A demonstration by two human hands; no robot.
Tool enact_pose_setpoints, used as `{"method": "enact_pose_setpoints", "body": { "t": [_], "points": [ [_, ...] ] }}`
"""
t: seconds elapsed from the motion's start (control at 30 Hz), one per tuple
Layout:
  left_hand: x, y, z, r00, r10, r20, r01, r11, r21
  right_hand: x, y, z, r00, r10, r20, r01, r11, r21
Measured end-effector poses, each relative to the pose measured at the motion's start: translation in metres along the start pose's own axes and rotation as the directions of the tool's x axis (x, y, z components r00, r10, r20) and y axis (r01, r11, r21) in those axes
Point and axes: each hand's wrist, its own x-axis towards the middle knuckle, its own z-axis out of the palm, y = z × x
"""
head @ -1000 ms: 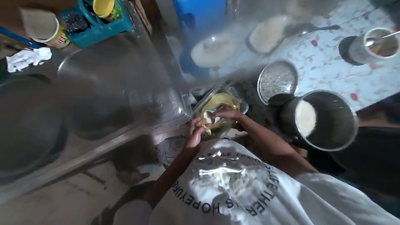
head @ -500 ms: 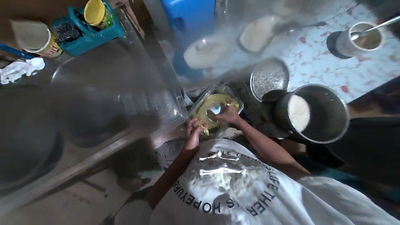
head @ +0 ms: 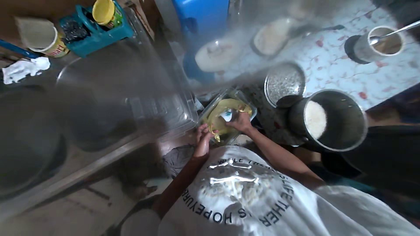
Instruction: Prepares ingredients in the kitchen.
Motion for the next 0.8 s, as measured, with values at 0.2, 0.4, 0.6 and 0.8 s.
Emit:
{"method": "enact_pose_setpoints", "body": {
  "t": [0.2, 0.4, 0.6, 0.8],
  "points": [
    [0.000, 0.002, 0.001, 1.000, -0.018, -0.007, 0.018, 1.000, -0.007, -0.002, -0.005, -0.001, 1.000, 0.010, 0.001, -0.010, 1.000, -0.012],
    [0.002, 0.002, 0.001, 1.000, -0.018, -0.019, 0.017, 1.000, -0.025, -0.004, -0.004, -0.010, 0.990, 0.120, 0.081, -0.143, 0.899, 0.415],
    [0.003, 0.001, 0.000, 1.000, -0.012, -0.017, 0.012, 1.000, -0.020, -0.027, 0.004, -0.038, 0.908, -0.036, 0.418, -0.367, 0.414, 0.833],
    [0.002, 0.004, 0.003, 1.000, -0.006, 0.004, 0.006, 1.000, 0.024, -0.064, -0.016, -0.061, 0.912, -0.113, 0.394, -0.356, 0.259, 0.898]
  ]
}}
